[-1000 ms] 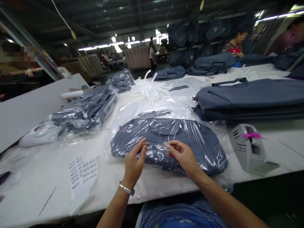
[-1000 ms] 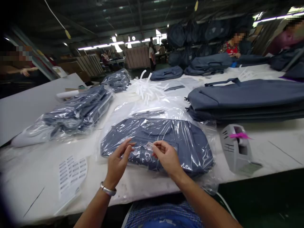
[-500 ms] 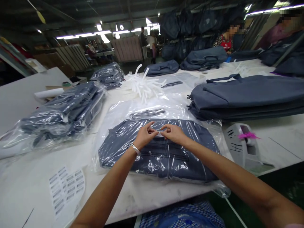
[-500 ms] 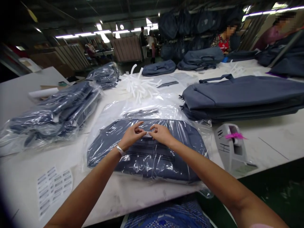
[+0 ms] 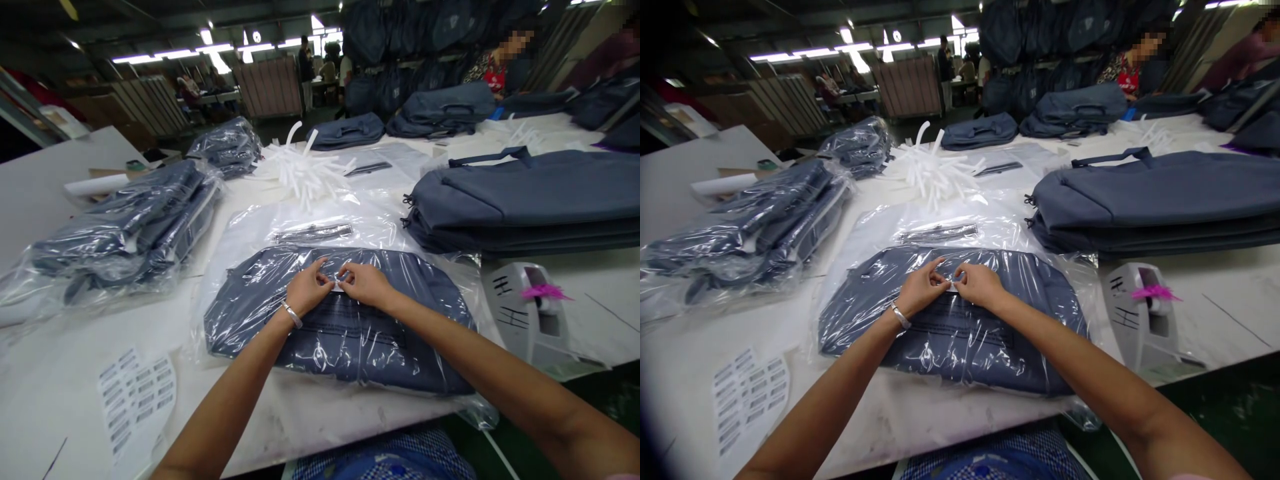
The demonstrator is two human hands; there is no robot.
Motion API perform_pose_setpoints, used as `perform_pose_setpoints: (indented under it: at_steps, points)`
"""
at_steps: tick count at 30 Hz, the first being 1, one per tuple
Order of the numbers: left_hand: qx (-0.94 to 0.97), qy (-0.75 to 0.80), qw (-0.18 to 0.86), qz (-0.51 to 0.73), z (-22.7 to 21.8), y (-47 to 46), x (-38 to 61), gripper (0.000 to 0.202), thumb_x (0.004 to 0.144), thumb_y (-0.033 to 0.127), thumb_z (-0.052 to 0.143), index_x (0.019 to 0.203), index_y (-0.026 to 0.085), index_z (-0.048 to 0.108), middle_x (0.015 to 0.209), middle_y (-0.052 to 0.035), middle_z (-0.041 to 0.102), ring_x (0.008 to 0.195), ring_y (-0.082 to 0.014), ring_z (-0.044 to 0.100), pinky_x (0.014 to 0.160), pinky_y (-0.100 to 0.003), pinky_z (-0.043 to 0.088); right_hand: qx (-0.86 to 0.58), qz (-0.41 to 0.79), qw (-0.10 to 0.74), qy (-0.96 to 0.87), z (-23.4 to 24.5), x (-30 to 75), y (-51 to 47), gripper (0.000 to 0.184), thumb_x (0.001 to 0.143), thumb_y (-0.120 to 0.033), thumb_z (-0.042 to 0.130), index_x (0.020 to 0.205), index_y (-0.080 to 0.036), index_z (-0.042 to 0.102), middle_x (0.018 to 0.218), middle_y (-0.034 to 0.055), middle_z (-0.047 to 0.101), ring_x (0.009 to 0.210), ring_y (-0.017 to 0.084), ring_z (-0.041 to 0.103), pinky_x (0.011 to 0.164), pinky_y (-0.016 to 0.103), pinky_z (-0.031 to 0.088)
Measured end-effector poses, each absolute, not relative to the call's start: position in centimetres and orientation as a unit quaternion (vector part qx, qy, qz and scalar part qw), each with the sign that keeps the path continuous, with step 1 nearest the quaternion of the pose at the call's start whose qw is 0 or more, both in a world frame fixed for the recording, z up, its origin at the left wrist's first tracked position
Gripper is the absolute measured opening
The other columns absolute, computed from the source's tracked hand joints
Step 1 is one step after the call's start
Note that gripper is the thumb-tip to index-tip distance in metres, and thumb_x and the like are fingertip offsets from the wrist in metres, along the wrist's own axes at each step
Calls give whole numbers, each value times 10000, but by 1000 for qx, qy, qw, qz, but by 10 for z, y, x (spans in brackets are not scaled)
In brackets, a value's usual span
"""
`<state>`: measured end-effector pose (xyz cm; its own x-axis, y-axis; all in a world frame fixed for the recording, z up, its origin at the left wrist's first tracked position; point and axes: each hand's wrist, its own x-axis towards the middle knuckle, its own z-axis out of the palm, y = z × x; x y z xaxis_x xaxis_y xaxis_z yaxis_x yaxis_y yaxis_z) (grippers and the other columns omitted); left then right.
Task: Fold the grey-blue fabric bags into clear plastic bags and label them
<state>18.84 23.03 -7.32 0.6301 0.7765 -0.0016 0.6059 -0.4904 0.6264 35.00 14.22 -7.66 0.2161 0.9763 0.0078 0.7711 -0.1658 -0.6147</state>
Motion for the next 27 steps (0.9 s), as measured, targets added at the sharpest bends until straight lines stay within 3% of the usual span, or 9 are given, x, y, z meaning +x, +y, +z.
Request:
perform_pose_setpoints:
  at_steps: [22, 27]
  points:
    - [872, 398, 252, 135, -82, 225, 189, 678, 751, 271, 707, 1390, 274, 481, 834, 22, 747, 778, -182, 673, 645, -261, 432, -753, 111, 108, -640, -73, 332, 130, 324, 873, -389, 530, 1151, -243, 610, 975, 73, 726, 898, 267, 671, 724, 333, 448]
    - [877, 389, 234, 156, -83, 224, 187, 696, 753, 256, 724, 1399, 268, 466, 880, 5, 719, 728, -164, 645, 656, -259, 449, -757, 108, 117, -633, -73, 333, 120, 500, 868, -404, 563, 1339, -252, 488, 984, 76, 727, 877, 262, 675, 709, 321, 444]
